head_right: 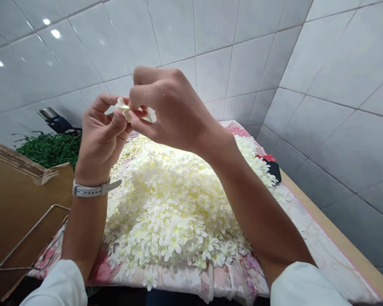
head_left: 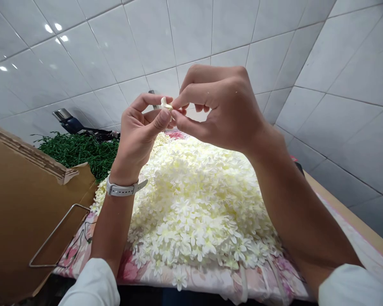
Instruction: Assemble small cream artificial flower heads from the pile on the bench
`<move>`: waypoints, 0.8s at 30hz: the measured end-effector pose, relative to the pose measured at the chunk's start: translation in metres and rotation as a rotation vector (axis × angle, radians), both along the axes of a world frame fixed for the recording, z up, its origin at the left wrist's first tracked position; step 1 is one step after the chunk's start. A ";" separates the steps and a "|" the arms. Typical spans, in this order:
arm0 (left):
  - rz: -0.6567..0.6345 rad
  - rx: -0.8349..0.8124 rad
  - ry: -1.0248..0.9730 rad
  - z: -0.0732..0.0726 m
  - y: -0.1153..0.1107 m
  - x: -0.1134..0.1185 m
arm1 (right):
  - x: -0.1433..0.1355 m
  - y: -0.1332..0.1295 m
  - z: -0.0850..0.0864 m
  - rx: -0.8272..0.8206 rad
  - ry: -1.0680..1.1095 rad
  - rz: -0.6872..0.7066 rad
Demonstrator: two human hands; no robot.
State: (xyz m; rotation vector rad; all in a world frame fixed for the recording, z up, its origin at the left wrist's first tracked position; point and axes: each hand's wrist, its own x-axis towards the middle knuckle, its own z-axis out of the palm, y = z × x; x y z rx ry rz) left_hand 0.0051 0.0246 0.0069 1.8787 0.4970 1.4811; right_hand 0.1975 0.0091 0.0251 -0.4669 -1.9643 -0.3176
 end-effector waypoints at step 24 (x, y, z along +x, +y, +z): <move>0.104 0.121 -0.006 0.002 -0.006 0.002 | -0.002 -0.013 0.006 -0.022 -0.153 -0.140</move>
